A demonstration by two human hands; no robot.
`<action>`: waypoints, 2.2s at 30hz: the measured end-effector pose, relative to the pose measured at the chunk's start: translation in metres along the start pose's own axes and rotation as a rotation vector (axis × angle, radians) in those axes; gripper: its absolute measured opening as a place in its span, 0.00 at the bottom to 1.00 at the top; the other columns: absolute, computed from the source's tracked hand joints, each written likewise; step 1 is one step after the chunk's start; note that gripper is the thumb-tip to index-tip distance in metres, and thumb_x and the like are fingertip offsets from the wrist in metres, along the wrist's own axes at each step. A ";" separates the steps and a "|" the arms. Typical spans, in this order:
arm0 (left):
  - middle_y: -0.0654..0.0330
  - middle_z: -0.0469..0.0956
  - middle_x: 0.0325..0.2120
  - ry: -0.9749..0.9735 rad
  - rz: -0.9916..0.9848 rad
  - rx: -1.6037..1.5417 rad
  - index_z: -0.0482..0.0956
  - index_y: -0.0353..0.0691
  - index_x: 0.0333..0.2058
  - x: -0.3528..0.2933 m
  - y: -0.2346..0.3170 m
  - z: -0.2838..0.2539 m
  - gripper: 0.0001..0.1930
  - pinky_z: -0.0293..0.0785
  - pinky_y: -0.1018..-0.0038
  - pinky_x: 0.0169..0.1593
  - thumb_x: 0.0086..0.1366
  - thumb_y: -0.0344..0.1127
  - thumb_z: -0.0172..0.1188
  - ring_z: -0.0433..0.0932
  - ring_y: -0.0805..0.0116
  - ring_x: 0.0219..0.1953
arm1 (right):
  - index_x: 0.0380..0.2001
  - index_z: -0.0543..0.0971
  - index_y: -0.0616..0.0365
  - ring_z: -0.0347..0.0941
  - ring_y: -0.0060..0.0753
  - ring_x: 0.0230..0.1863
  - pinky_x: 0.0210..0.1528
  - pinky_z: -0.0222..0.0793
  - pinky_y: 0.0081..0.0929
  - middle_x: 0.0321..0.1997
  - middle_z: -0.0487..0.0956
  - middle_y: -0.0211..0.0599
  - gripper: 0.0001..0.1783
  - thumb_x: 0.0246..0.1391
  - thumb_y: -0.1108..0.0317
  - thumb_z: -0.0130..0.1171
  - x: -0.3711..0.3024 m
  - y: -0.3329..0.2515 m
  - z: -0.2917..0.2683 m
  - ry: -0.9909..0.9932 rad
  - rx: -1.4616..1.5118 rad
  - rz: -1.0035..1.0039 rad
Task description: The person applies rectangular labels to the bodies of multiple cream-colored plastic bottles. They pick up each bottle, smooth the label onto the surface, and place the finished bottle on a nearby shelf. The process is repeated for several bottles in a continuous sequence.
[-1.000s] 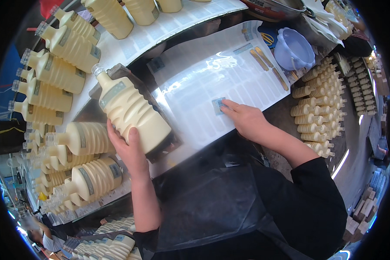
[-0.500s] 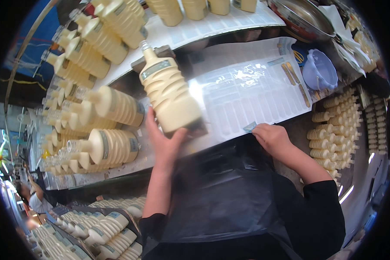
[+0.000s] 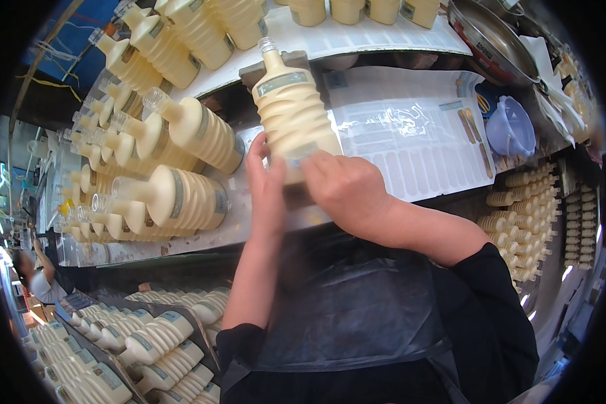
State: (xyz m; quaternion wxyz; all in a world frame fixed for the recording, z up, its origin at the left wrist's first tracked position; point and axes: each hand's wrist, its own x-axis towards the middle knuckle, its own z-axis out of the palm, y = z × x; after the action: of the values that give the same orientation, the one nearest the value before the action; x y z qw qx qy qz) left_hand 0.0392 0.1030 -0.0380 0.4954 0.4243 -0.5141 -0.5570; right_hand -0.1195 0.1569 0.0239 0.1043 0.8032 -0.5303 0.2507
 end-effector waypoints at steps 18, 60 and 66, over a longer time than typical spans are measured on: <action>0.51 0.63 0.62 0.074 -0.012 -0.059 0.58 0.41 0.72 -0.009 -0.014 0.009 0.35 0.62 0.65 0.68 0.70 0.37 0.61 0.65 0.60 0.65 | 0.55 0.71 0.63 0.76 0.37 0.30 0.34 0.72 0.32 0.30 0.76 0.37 0.32 0.54 0.55 0.69 0.002 0.040 0.003 -0.229 0.617 0.754; 0.52 0.61 0.64 0.070 -0.007 -0.042 0.58 0.37 0.72 -0.014 -0.010 0.015 0.38 0.60 0.63 0.71 0.65 0.30 0.64 0.62 0.58 0.69 | 0.56 0.71 0.64 0.66 0.16 0.31 0.34 0.68 0.20 0.28 0.68 0.23 0.37 0.50 0.55 0.74 -0.004 0.052 0.027 -0.273 0.850 0.866; 0.52 0.62 0.63 0.071 -0.009 -0.032 0.60 0.37 0.71 -0.013 -0.011 0.013 0.39 0.61 0.64 0.70 0.63 0.31 0.66 0.63 0.59 0.68 | 0.56 0.71 0.65 0.66 0.15 0.30 0.33 0.68 0.19 0.29 0.68 0.23 0.38 0.49 0.54 0.75 -0.005 0.052 0.028 -0.264 0.835 0.852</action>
State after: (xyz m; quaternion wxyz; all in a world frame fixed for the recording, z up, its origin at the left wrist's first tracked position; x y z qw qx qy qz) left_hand 0.0271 0.1179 -0.0484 0.5177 0.4381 -0.4850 -0.5521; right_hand -0.1598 0.1270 -0.0080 -0.3953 0.5179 -0.6702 0.3554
